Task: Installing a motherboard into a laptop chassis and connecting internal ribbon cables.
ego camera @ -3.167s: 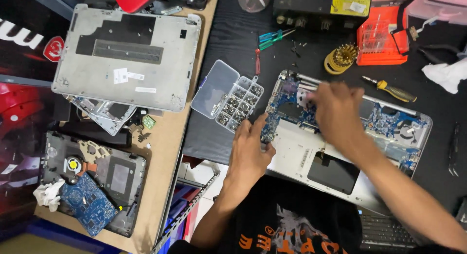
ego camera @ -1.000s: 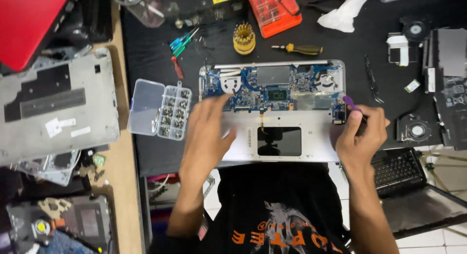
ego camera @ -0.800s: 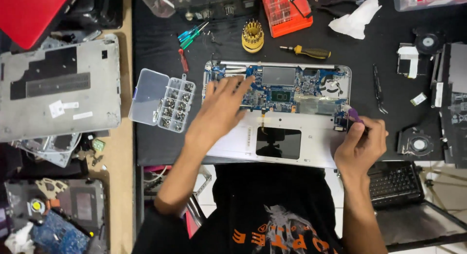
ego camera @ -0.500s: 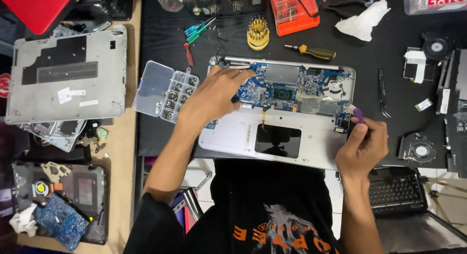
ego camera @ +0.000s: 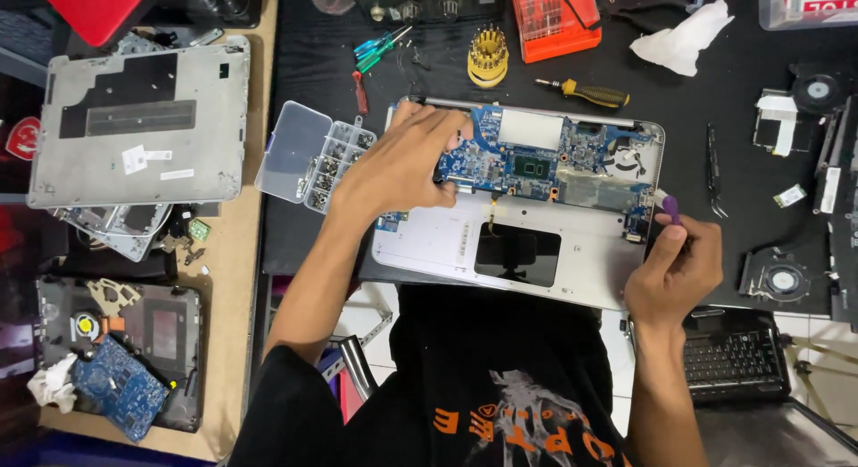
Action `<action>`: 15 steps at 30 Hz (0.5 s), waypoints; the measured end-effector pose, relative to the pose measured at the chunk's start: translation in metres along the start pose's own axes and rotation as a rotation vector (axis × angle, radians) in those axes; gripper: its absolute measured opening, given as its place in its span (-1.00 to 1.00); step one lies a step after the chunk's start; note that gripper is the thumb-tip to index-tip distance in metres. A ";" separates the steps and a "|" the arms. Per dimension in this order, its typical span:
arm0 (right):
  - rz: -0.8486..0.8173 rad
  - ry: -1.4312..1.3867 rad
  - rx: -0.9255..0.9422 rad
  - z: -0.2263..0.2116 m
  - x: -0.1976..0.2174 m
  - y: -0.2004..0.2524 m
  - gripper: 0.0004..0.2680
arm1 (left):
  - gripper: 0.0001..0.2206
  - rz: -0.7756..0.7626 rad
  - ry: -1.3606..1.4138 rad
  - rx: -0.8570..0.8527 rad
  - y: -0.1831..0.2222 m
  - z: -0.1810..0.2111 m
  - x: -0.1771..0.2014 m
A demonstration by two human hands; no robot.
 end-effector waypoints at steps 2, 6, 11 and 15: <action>0.004 -0.002 -0.003 -0.001 0.000 0.001 -0.67 | -0.51 -0.005 -0.017 0.019 0.001 0.007 0.004; 0.009 0.005 -0.020 0.002 0.000 0.001 -0.67 | -0.55 0.074 -0.107 0.003 0.008 0.025 0.016; 0.020 0.017 0.006 0.002 0.001 0.001 -0.68 | -0.46 0.082 -0.162 -0.003 0.009 0.024 0.007; 0.029 0.025 0.008 0.004 0.002 0.001 -0.68 | -0.36 0.134 -0.184 0.034 0.010 0.020 0.004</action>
Point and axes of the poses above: each hand's wrist, its own y-axis away from the middle knuckle, its own x-axis out of the back of the hand, z = x × y, the point moved 7 cm from there along -y, towards the middle knuckle, and after that the axes turned 6 degrees about -z, right-handed, at the moved point
